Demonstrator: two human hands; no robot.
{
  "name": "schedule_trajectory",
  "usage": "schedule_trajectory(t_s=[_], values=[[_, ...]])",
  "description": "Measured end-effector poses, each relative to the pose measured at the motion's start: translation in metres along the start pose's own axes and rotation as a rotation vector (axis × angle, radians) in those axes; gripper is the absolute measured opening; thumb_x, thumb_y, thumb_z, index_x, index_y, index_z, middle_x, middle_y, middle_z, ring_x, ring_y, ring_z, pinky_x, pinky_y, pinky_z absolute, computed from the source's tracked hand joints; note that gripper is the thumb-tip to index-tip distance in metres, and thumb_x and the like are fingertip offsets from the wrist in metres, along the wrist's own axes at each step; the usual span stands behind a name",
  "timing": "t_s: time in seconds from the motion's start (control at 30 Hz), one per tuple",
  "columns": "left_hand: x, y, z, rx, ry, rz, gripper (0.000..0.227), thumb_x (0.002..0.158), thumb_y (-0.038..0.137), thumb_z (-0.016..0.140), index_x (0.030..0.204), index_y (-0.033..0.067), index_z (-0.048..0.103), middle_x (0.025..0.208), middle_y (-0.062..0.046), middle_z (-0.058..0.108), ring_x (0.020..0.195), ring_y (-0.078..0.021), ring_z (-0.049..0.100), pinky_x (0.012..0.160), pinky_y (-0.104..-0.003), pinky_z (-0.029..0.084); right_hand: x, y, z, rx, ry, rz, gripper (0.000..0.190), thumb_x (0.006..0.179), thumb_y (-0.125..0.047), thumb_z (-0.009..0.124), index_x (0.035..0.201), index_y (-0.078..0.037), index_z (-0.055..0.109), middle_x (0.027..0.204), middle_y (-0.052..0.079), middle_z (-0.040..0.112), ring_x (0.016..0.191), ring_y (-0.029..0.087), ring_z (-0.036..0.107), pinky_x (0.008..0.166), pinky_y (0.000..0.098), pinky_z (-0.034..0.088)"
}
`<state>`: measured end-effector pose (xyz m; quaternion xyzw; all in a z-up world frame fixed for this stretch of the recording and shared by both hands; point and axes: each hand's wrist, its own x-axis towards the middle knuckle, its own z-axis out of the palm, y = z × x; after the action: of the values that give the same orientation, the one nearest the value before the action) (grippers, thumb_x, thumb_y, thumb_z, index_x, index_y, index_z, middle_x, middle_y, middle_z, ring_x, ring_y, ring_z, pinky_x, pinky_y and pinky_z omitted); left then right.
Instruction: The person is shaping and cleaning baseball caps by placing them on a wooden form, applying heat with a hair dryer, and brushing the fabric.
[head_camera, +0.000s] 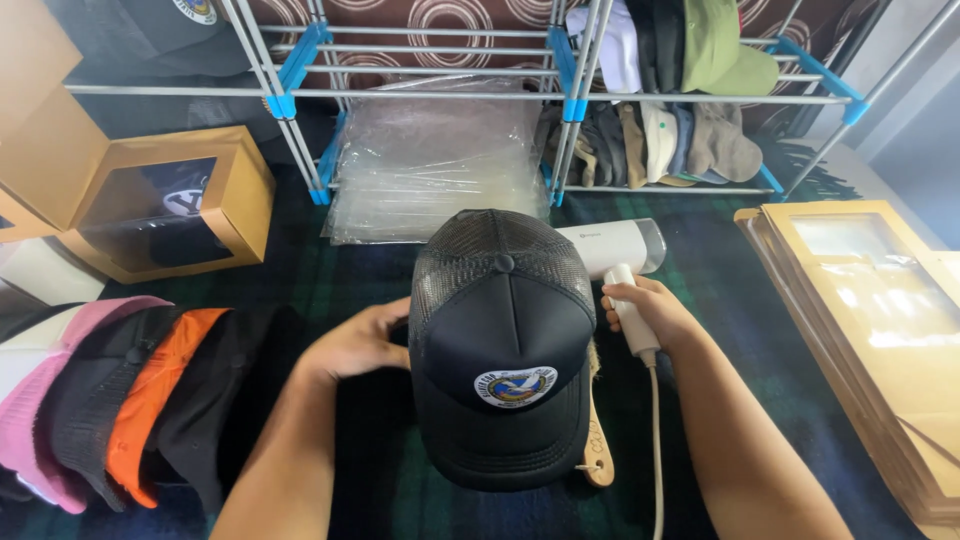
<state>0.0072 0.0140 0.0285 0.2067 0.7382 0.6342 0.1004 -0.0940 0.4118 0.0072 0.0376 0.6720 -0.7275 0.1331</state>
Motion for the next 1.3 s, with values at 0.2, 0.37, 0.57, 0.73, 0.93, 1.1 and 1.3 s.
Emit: schedule_trajectory(t_s=[0.2,0.37,0.57,0.73,0.93,1.1,1.3], values=[[0.026,-0.004,-0.022,-0.343,0.311,-0.482,0.064,0.095,0.022,0.07,0.153,0.0033,0.05,0.13,-0.024,0.069,0.11,-0.0295,0.071,0.103,-0.04,0.053,0.01,0.008,-0.029,0.11,-0.079,-0.185,0.022,0.088,-0.007,0.071,0.104,0.004,0.06,0.082,0.02,0.057,0.06,0.027,0.058,0.055,0.0448,0.055],[0.043,-0.007,-0.008,-0.007,0.378,-0.612,0.048,0.098,0.031,0.068,0.143,0.0131,0.063,0.111,-0.023,0.074,0.101,-0.0347,0.072,0.094,-0.045,0.057,-0.034,-0.03,-0.033,-0.02,-0.314,-0.448,0.018,0.085,-0.004,0.067,0.099,0.005,0.061,0.075,0.02,0.063,0.051,0.028,0.066,0.049,0.0431,0.054],[0.036,-0.004,0.003,0.552,0.305,-0.415,0.04,0.086,0.033,0.074,0.116,0.0077,0.078,0.101,-0.021,0.078,0.106,-0.0446,0.071,0.09,-0.049,0.057,-0.044,-0.049,-0.032,-0.256,-0.234,-0.59,0.01,0.08,-0.001,0.073,0.076,0.008,0.071,0.053,0.016,0.063,0.039,0.022,0.061,0.045,0.0373,0.053],[0.026,0.019,0.015,0.575,0.333,-0.356,0.032,0.088,0.019,0.066,0.102,-0.0079,0.077,0.091,-0.033,0.074,0.095,-0.0555,0.067,0.081,-0.054,0.057,-0.04,-0.045,-0.03,-0.318,-0.196,-0.536,0.015,0.08,-0.003,0.075,0.069,0.005,0.071,0.044,0.014,0.061,0.038,0.021,0.061,0.049,0.0348,0.052],[0.027,0.007,0.012,0.594,0.335,-0.321,0.029,0.089,0.017,0.066,0.095,-0.0084,0.078,0.084,-0.031,0.074,0.088,-0.0514,0.07,0.076,-0.049,0.058,-0.042,-0.05,-0.031,-0.432,-0.107,-0.565,0.012,0.082,-0.004,0.073,0.073,0.004,0.071,0.045,0.012,0.061,0.038,0.02,0.059,0.051,0.0347,0.049],[0.028,0.009,0.01,0.572,0.327,-0.287,0.029,0.088,0.02,0.067,0.085,-0.0067,0.077,0.076,-0.027,0.074,0.079,-0.045,0.072,0.068,-0.044,0.057,-0.032,-0.037,-0.044,-0.447,-0.145,-0.519,0.014,0.08,-0.007,0.075,0.07,0.002,0.074,0.044,0.011,0.062,0.041,0.019,0.06,0.057,0.0335,0.05],[0.025,0.013,0.015,0.607,0.32,-0.265,0.028,0.089,0.018,0.066,0.092,-0.0075,0.077,0.082,-0.03,0.075,0.085,-0.0477,0.071,0.072,-0.046,0.059,-0.054,-0.058,-0.029,-0.443,-0.147,-0.537,0.012,0.075,-0.005,0.075,0.065,0.0,0.074,0.044,0.012,0.063,0.042,0.02,0.061,0.059,0.034,0.05]])
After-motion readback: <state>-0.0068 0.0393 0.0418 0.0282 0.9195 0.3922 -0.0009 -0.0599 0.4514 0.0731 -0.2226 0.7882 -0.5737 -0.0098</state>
